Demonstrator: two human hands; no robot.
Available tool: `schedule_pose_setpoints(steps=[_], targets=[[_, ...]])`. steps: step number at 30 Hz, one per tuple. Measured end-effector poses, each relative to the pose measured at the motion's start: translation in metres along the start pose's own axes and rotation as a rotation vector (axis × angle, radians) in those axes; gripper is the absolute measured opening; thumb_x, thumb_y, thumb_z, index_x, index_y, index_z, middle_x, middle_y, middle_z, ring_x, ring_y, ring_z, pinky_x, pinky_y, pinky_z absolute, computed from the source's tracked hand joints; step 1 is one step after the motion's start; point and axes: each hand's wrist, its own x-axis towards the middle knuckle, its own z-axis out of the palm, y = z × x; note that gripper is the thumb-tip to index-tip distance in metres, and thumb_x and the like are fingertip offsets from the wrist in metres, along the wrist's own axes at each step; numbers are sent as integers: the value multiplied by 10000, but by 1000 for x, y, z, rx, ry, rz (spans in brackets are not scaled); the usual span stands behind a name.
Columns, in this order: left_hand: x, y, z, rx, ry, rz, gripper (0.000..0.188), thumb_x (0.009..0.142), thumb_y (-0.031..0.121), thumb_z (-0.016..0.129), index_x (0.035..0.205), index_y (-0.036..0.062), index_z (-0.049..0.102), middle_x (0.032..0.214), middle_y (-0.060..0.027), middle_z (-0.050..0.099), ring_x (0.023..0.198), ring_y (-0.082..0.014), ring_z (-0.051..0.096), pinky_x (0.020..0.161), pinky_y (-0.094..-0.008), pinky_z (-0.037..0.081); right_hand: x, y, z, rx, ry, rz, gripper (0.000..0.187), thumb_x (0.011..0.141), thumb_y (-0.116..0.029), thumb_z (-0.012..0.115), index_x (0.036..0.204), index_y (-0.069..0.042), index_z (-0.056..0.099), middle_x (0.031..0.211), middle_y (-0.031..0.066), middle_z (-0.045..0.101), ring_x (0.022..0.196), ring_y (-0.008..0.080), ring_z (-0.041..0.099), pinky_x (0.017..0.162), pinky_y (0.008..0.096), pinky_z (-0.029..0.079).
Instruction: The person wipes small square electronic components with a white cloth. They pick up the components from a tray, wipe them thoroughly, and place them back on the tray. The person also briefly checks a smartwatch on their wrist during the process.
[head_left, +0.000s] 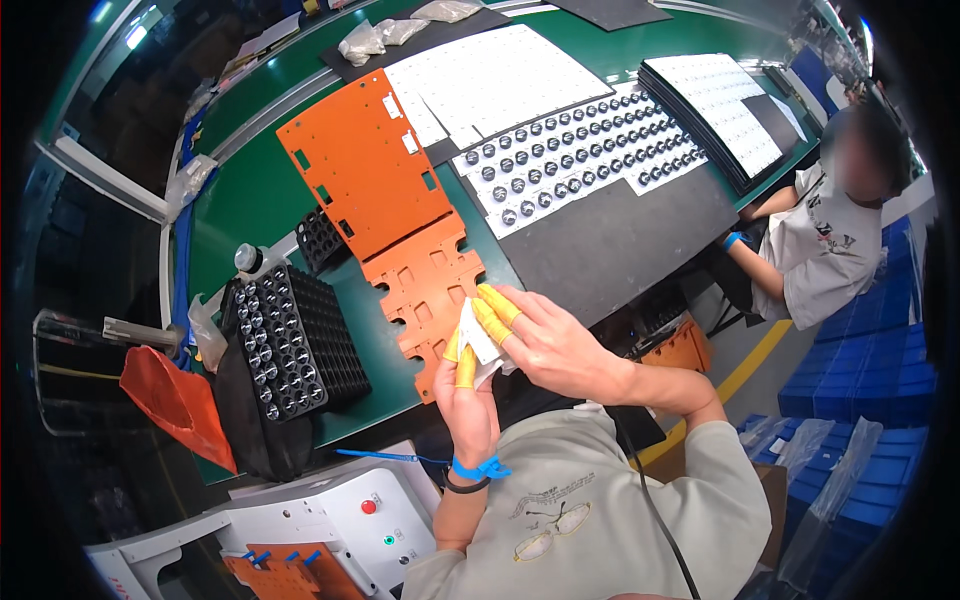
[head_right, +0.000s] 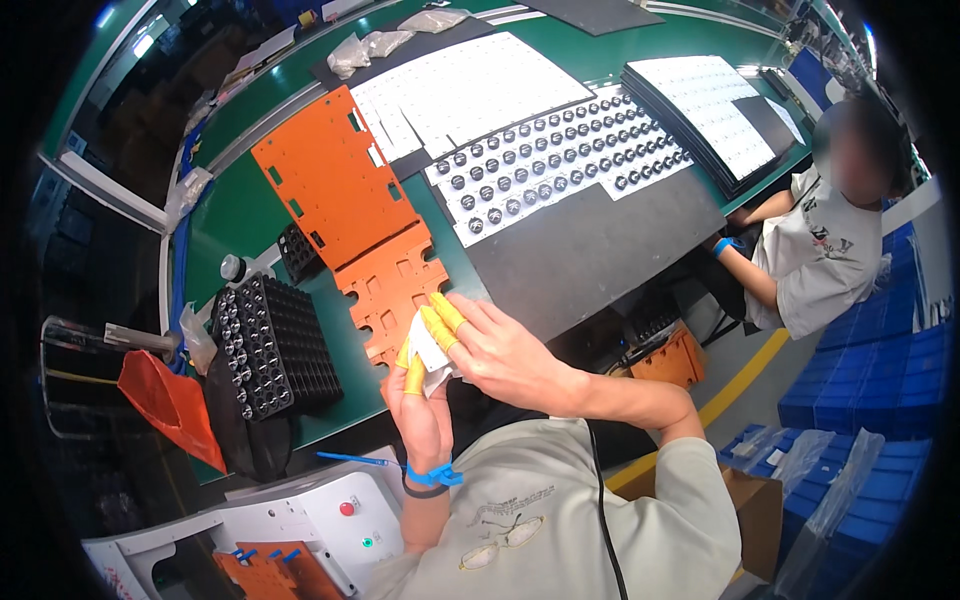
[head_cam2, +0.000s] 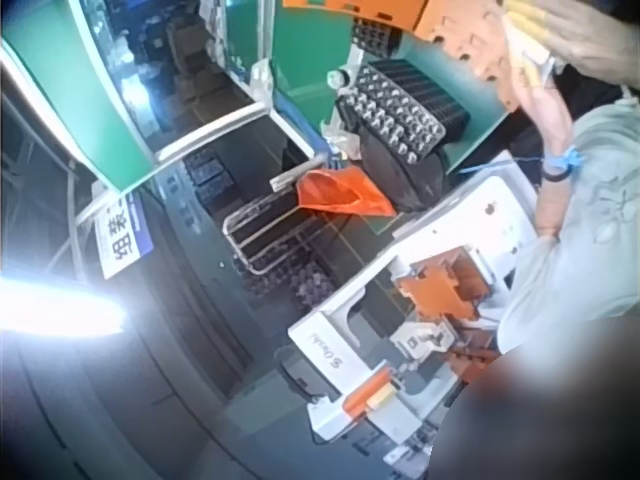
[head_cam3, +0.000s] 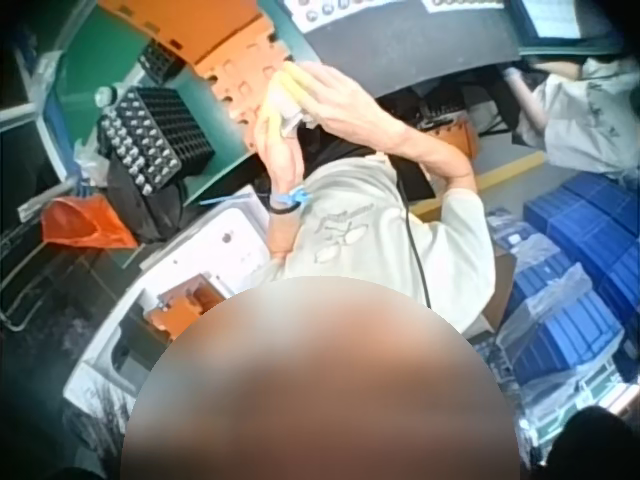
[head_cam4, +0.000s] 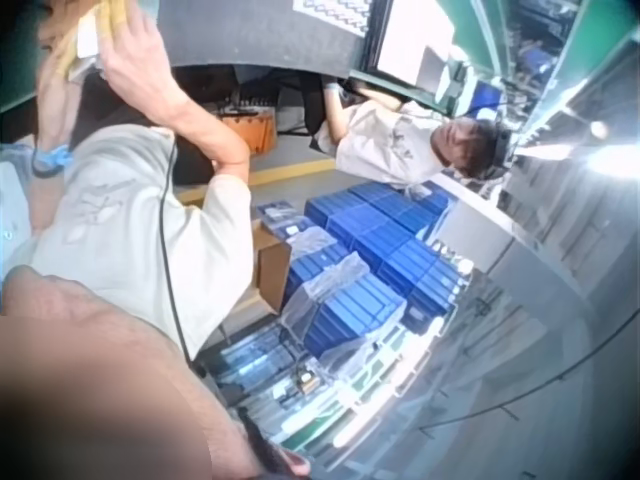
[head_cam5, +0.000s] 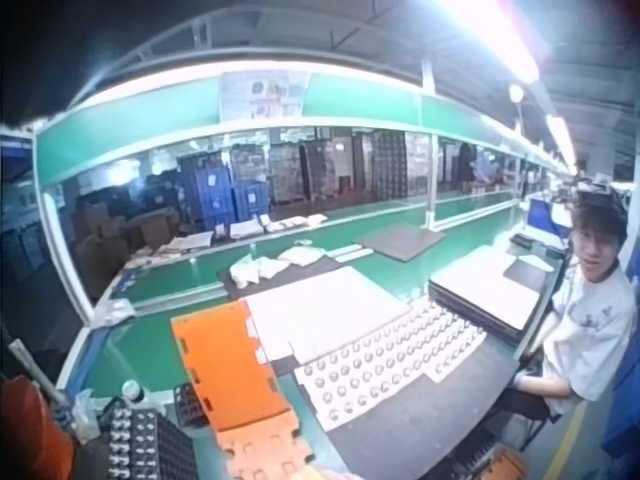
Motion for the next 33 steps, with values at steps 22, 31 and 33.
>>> schedule_pose_setpoints(steps=[22,31,33], targets=[[-12,6,4,163,-62,307,340,1007,112,486,1290,-59,562,1222,-123,613,1087,-189,612,938,-315,489,-1,-3,-12,361,377,154,581,650,-182,851,1162,0,647,1091,139,607,907,317,613,740,368,544],[-17,5,2,89,-77,243,305,998,126,502,1242,-44,567,1152,-96,634,1040,-170,624,888,-305,503,-2,-19,-13,418,352,158,560,692,-212,827,1151,40,631,1035,143,609,922,317,607,799,379,545],[-19,4,0,86,-75,240,306,998,130,502,1241,-45,568,1160,-100,634,1041,-170,624,891,-305,504,2,-17,-16,394,383,180,554,692,-213,829,1144,40,632,1030,144,612,934,324,607,796,382,544]])
